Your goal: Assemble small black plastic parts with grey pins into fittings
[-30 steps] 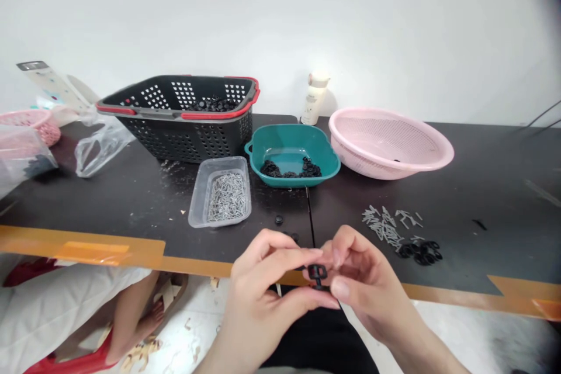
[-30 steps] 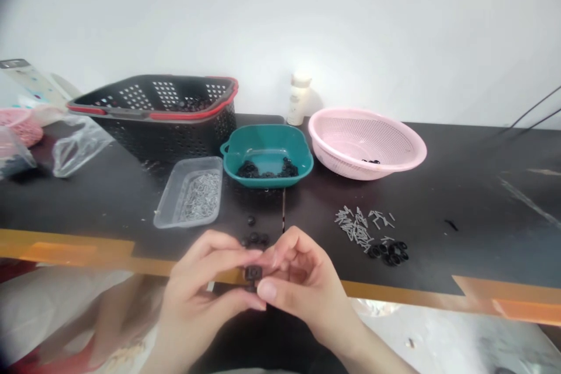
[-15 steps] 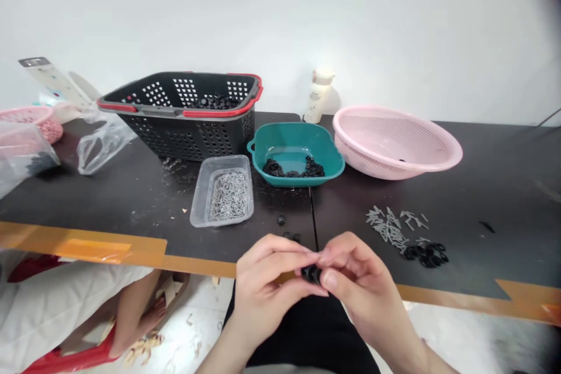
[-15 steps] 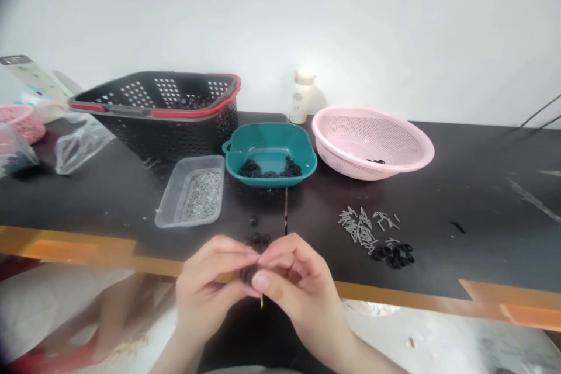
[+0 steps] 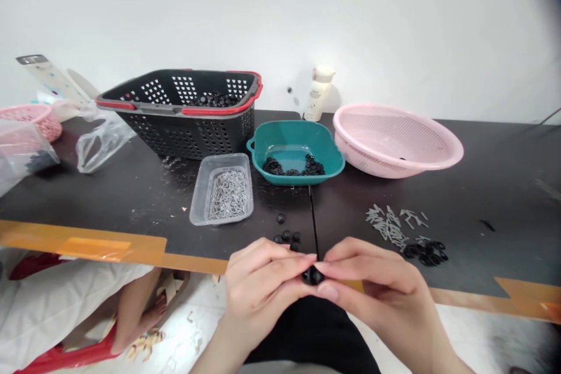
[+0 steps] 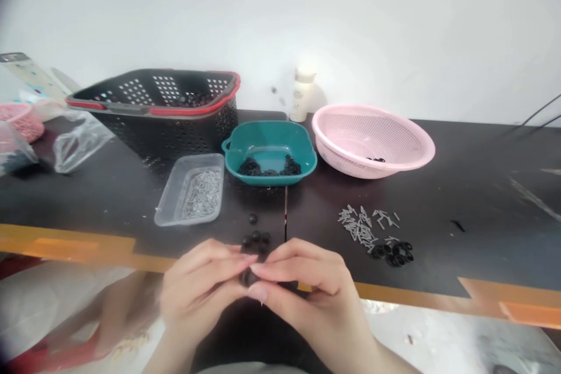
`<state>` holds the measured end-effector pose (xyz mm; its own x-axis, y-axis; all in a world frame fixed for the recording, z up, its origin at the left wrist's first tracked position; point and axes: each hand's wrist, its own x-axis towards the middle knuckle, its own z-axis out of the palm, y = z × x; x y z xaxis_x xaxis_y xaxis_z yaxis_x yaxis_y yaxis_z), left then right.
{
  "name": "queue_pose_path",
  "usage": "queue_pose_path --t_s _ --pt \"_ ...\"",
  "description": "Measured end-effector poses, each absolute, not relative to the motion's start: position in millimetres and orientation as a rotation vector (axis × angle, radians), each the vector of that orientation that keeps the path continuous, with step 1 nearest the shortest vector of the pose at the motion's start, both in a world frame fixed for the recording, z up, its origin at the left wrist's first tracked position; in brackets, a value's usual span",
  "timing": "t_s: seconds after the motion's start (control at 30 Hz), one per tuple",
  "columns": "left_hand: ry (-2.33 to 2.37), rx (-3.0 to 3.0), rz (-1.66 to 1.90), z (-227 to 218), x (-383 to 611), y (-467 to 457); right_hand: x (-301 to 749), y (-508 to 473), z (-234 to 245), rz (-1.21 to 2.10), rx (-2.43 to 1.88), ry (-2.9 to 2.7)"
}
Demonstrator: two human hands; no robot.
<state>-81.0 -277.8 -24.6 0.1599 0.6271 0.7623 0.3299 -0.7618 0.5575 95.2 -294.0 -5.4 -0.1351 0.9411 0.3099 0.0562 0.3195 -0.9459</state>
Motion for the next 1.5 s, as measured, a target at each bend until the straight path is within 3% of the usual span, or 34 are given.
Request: queue_pose_path --t_s 0.2,0.37,0.63,1.0,1.23,1.5 --pt "0.89 2.201 1.661 -24 -79 -278 102 -287 -16 1.66 -0.759 -1.202" --pt "0.915 2.278 1.63 -26 -78 -280 101 -285 -17 1.941 -0.772 -0.949" --pt "0.929 2.326 1.669 -30 -75 -276 108 -278 -28 1.992 -0.84 -1.182" --pt "0.885 2.281 1.612 -36 -72 -276 101 -277 -58 1.951 -0.685 -1.076" --pt "0.954 2.333 1.536 -37 -70 -275 108 -277 -58 1.833 -0.773 -1.203" --pt "0.906 2.356 1.605 -35 -66 -274 116 -265 -51 1.986 -0.732 -1.224"
